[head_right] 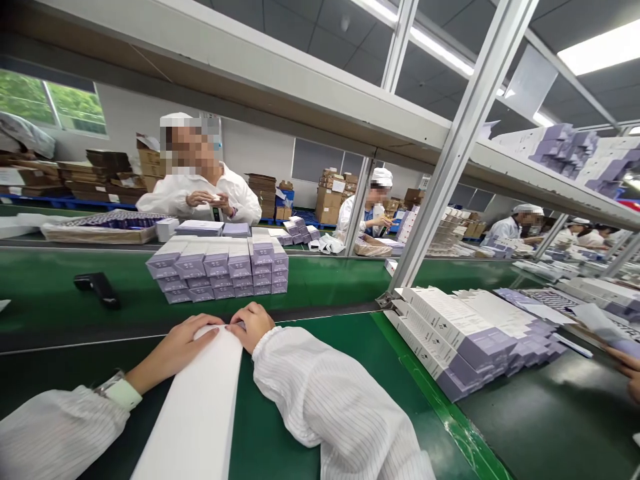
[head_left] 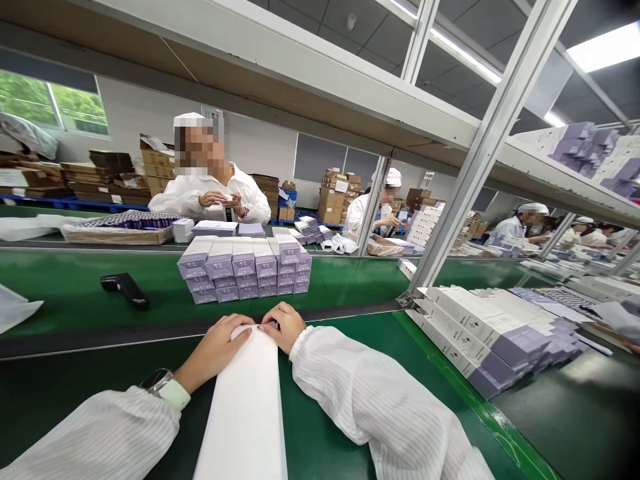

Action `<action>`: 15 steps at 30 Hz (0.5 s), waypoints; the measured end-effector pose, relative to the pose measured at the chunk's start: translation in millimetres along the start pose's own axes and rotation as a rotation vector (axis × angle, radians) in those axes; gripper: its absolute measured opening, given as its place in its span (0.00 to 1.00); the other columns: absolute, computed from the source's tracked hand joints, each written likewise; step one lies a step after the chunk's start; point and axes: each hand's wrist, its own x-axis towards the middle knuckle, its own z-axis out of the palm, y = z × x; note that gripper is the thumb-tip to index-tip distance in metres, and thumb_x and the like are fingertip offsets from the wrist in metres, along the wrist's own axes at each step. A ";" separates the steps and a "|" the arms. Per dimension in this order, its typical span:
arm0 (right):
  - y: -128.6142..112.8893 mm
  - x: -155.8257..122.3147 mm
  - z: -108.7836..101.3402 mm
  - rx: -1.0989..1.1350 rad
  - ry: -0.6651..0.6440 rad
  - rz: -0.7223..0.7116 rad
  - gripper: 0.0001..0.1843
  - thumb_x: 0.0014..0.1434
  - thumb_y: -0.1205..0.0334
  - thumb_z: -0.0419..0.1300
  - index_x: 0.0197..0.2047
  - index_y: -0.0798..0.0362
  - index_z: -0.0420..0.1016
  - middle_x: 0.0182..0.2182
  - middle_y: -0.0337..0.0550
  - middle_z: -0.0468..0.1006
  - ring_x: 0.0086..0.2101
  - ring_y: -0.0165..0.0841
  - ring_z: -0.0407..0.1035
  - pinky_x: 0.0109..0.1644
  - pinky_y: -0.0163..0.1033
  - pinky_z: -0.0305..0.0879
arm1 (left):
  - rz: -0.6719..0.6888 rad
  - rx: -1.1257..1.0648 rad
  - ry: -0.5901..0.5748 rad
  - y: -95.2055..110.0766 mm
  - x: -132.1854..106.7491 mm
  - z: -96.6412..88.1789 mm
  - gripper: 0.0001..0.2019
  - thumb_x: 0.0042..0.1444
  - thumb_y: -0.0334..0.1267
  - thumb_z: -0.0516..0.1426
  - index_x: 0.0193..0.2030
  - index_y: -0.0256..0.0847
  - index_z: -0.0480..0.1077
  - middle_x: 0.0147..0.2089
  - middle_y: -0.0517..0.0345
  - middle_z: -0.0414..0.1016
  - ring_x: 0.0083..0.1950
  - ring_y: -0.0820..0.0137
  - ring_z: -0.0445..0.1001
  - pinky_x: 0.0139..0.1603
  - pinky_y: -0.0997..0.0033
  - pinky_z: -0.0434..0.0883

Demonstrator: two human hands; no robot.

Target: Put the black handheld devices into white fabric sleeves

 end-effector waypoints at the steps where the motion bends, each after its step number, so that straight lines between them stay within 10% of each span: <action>1: 0.0 0.1 0.1 0.005 0.004 -0.003 0.05 0.49 0.61 0.56 0.28 0.52 0.69 0.30 0.39 0.65 0.34 0.29 0.61 0.40 0.34 0.58 | -0.002 0.000 0.002 0.2 0.0 0.0 0.15 0.53 0.46 0.43 0.38 0.44 0.65 0.42 0.59 0.68 0.46 0.64 0.63 0.46 0.67 0.60; 15: 12.3 3.8 4.7 0.368 0.093 0.197 0.10 0.49 0.56 0.54 0.28 0.54 0.69 0.20 0.35 0.68 0.22 0.25 0.59 0.25 0.30 0.54 | -0.046 -0.030 -0.026 4.5 -2.9 -1.2 0.14 0.53 0.45 0.42 0.39 0.43 0.62 0.42 0.57 0.66 0.45 0.63 0.63 0.44 0.67 0.62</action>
